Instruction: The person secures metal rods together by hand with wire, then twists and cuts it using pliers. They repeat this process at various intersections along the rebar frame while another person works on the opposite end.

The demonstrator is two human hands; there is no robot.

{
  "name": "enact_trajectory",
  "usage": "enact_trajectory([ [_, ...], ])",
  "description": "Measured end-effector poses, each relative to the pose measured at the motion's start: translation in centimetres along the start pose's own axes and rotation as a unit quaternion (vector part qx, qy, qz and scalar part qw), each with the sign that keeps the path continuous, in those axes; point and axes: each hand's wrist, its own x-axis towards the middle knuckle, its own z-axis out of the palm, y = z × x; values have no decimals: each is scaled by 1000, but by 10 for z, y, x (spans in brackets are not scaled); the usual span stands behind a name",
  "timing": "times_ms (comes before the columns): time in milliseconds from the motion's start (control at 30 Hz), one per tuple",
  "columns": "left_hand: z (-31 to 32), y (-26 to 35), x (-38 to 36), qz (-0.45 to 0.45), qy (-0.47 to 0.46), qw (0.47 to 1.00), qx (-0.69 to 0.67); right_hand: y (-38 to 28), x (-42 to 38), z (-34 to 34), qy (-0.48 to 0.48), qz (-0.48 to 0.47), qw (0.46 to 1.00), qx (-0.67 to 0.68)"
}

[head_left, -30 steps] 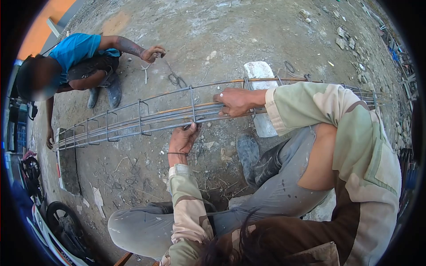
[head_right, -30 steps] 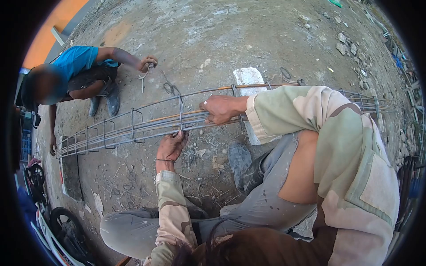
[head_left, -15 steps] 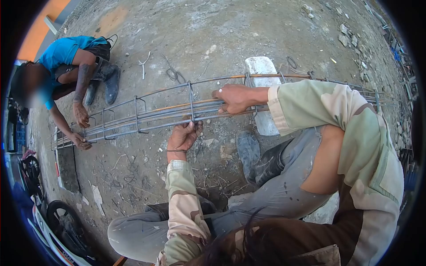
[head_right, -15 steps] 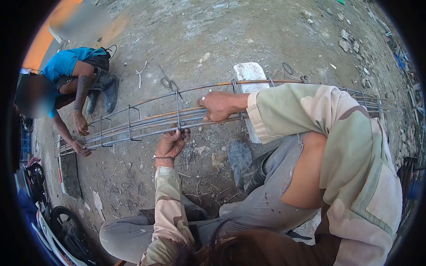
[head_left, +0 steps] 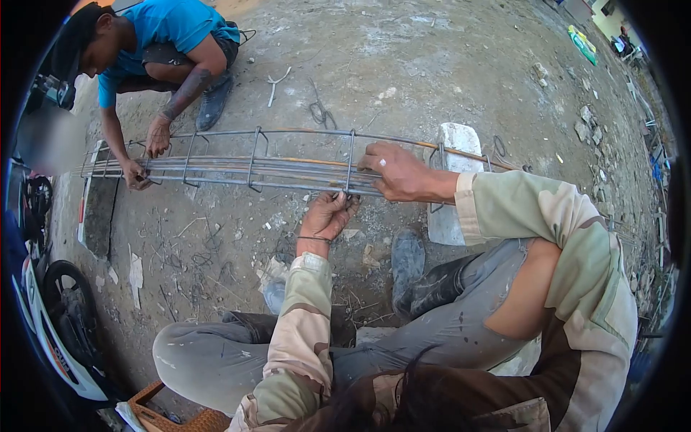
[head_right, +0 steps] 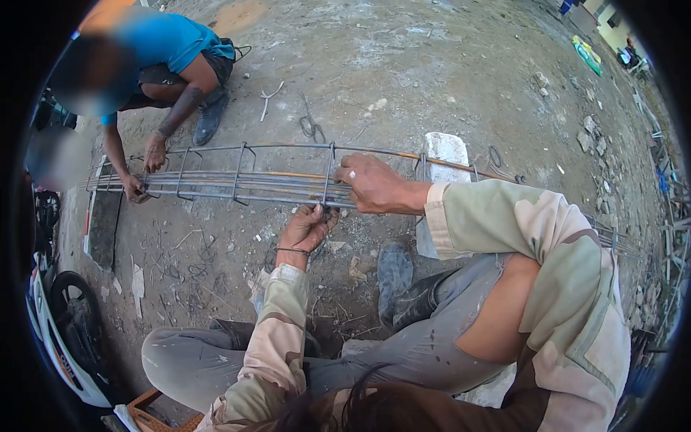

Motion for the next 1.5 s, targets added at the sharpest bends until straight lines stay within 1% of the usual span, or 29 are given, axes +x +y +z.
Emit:
enact_trajectory([
  [33,2,-2,-1,3,3,1000,-2,1,3,3,-42,-14,999,25],
  [200,3,-16,2,52,7,998,-30,-7,13,6,-58,-52,997,9],
  [267,-3,-23,4,76,-18,996,-37,-13,17,-1,-152,2,988,-14],
  [300,-4,-26,4,86,-11,996,-35,-13,17,-3,-156,-2,988,-16],
  [367,-5,-31,4,105,-13,994,-38,-13,20,-6,-124,-115,981,-91],
  [400,-5,-34,3,119,-14,992,-37,-16,24,-11,-127,-119,980,-92],
  [467,-6,-40,3,134,8,991,-23,-21,29,-20,-114,-222,950,-189],
  [533,7,-41,-2,150,31,988,-8,-14,28,-12,-127,-243,938,-211],
  [600,26,-41,-9,181,99,975,85,-10,30,-6,-140,-264,926,-231],
  [633,27,-38,-9,184,99,975,82,-10,36,-5,-139,-272,925,-225],
  [700,31,-28,-11,170,86,942,275,-14,42,-3,-142,-284,923,-218],
  [733,33,-22,-13,172,86,943,272,-16,45,-2,-144,-292,919,-222],
  [800,34,-9,-14,76,68,950,295,-19,49,-4,-148,-303,913,-228],
  [833,33,-3,-14,51,70,946,312,-20,49,-4,-146,-297,918,-217],
  [867,33,-2,-14,54,69,947,310,-22,48,-2,-145,-290,924,-205],
  [900,29,-2,-12,46,85,958,271,-25,46,2,-131,-245,947,-158],
  [933,26,-3,-10,38,102,967,231,-30,41,6,-134,-248,946,-159],
  [967,22,-6,-8,41,102,968,228,-38,33,11,-125,-117,976,-134],
  [1000,22,-9,-7,47,97,980,167,-43,28,16,-114,16,988,-106],
  [1033,21,-13,-6,53,91,989,105,-43,27,18,-68,27,995,-63],
  [1067,20,-16,-5,55,93,989,101,-42,27,19,-72,24,995,-62],
  [1100,22,-20,-5,74,88,991,70,-55,36,8,-112,139,984,-3],
  [1133,25,-22,-5,90,81,992,39,-63,42,2,-149,253,954,55],
  [1167,23,-25,-3,90,79,992,36,-56,45,7,-150,254,954,52],
  [1233,12,-32,0,100,60,993,17,-44,49,20,-119,434,879,157],
  [1267,11,-34,0,97,56,994,17,-46,49,23,-115,437,879,154],
  [1333,16,-39,0,126,84,988,24,-56,53,26,-53,524,816,240],
  [1467,26,-44,1,168,120,978,35,-70,57,33,3,550,788,276],
  [1500,32,-44,0,173,167,969,54,-72,59,35,54,585,738,330],
])
